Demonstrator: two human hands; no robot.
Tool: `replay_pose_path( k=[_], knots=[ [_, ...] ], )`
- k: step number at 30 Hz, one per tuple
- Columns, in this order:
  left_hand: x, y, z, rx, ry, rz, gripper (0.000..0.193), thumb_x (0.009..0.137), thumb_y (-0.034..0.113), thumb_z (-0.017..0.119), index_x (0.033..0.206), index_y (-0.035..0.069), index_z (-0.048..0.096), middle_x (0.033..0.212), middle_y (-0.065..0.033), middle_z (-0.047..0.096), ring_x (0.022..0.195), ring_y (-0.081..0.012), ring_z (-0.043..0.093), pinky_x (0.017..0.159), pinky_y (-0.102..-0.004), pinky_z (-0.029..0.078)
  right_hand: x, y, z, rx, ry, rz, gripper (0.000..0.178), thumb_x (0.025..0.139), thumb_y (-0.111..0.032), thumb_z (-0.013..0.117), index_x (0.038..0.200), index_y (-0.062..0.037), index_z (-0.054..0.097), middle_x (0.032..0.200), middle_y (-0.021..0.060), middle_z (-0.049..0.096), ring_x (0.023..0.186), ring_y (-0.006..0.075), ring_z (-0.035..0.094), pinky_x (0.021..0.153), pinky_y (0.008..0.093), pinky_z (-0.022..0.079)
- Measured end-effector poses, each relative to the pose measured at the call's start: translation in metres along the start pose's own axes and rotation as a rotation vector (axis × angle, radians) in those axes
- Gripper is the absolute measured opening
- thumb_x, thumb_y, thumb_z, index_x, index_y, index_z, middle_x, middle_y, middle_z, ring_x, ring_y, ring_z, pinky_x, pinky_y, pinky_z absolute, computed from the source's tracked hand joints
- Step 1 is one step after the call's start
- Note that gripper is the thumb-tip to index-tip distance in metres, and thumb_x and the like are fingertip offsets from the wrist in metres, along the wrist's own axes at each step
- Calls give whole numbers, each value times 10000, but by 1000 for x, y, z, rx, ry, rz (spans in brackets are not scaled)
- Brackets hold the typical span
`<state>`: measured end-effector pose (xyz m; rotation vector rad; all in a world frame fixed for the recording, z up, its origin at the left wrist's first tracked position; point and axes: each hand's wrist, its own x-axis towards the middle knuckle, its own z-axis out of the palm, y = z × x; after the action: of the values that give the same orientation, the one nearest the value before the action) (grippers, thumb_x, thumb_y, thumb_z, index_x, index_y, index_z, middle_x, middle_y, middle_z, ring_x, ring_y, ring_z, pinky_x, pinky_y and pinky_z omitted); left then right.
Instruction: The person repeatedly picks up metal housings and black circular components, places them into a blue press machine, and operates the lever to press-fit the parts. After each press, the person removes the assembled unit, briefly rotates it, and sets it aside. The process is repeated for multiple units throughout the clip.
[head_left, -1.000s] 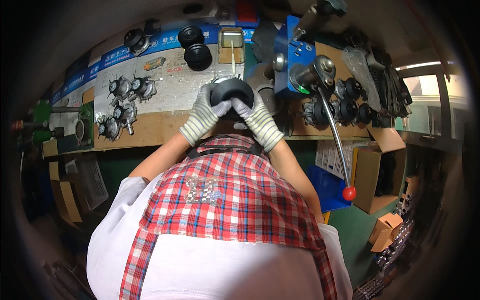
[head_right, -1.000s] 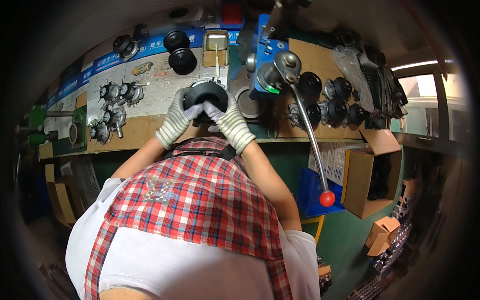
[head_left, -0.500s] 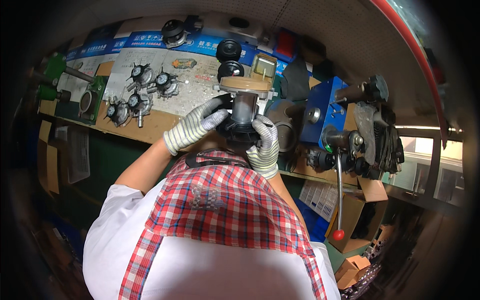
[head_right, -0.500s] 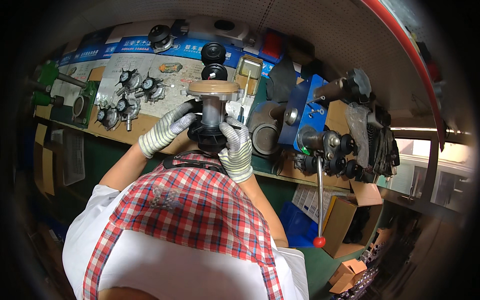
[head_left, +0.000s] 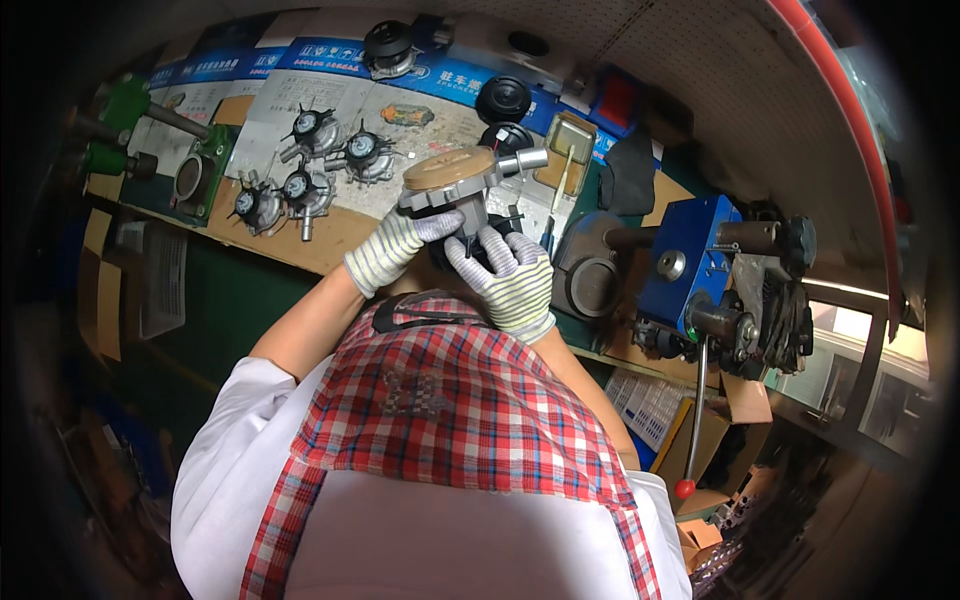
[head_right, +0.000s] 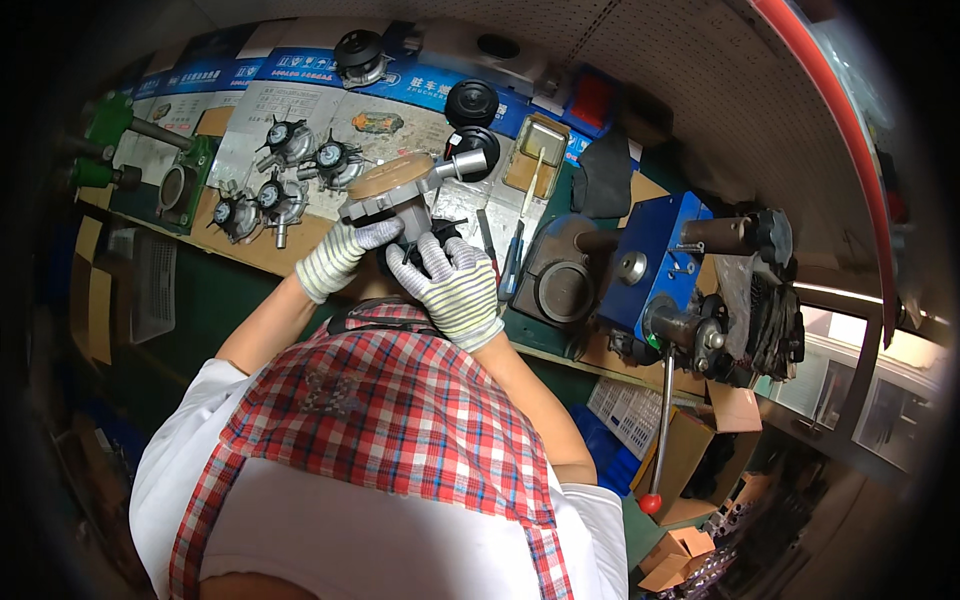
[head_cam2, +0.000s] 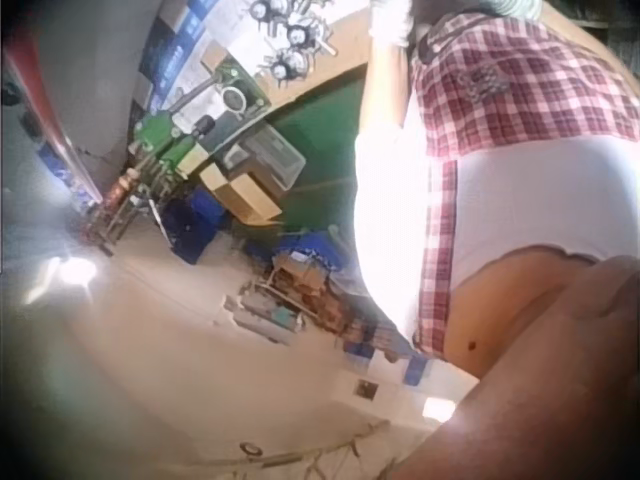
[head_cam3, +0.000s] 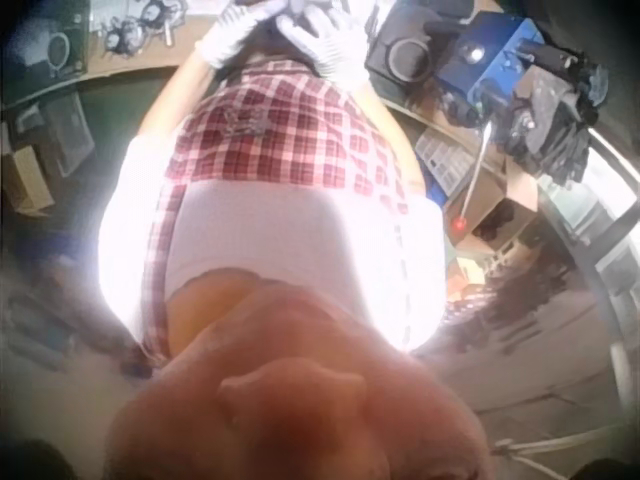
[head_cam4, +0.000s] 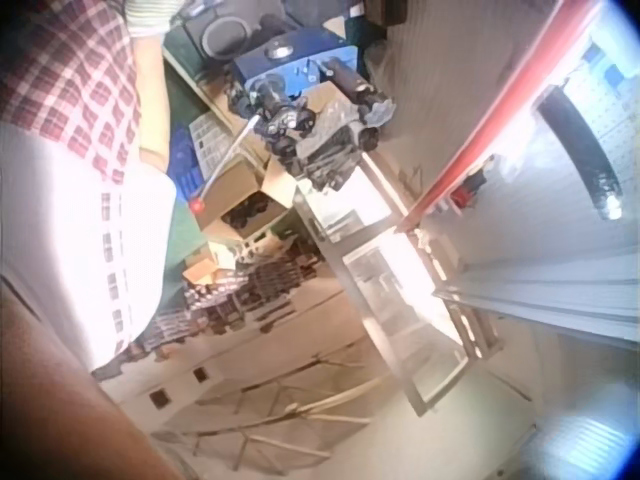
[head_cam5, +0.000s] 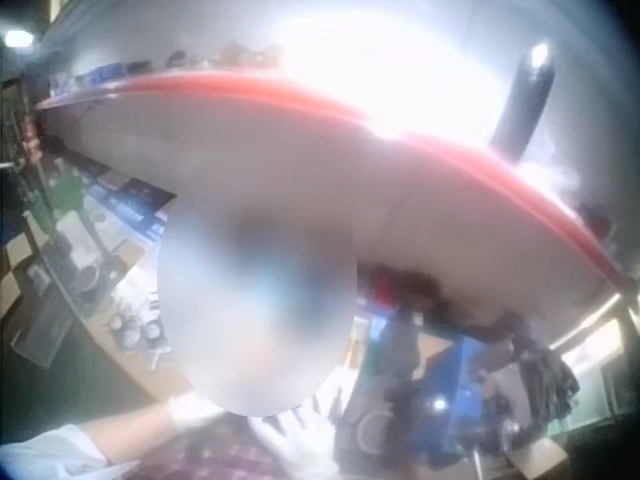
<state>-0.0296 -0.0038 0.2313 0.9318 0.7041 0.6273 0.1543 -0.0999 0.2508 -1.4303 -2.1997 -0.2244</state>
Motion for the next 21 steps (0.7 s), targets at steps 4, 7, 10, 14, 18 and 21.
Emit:
replay_pose_path(
  k=[4,7,10,14,18,21],
  knots=[
    [8,-24,-24,-99,33,56,580,874,347,787,1330,61,569,1193,-36,653,1120,-152,599,1001,-334,477,20,-9,3,-6,-114,-42,454,742,-246,705,1192,-306,702,1023,85,625,733,241,597,581,377,513],
    [12,-27,-37,-99,35,32,571,859,369,798,1290,58,590,1172,-34,660,1094,-149,610,986,-333,485,30,-8,6,72,-47,-129,423,758,-241,702,1175,-315,709,1025,73,620,727,231,600,598,369,502],
    [11,-3,-40,-112,38,22,554,863,309,793,1311,57,585,1184,-43,666,1109,-161,616,1005,-338,485,29,2,9,271,-8,-98,507,732,-430,818,1174,-221,682,1120,136,597,950,312,627,796,417,521],
    [15,-3,-65,-132,-24,16,648,842,221,809,1398,55,519,1288,-71,638,1189,-199,604,1071,-366,460,12,3,40,394,190,411,811,658,-548,861,1223,-60,543,1256,200,514,1170,385,497,1012,494,411],
    [19,-6,-83,-184,-85,52,739,811,203,834,1439,56,473,1327,-75,614,1225,-208,583,1091,-381,444,11,7,42,439,172,563,815,732,-476,856,1297,-16,491,1276,189,478,1196,350,494,1040,467,420],
    [21,-6,-99,-165,-71,76,777,787,196,850,1448,59,465,1355,-78,598,1258,-215,562,1107,-390,428,11,8,47,525,238,730,679,858,-361,792,1325,12,472,1296,189,429,1231,308,485,1047,420,497]
  ],
)
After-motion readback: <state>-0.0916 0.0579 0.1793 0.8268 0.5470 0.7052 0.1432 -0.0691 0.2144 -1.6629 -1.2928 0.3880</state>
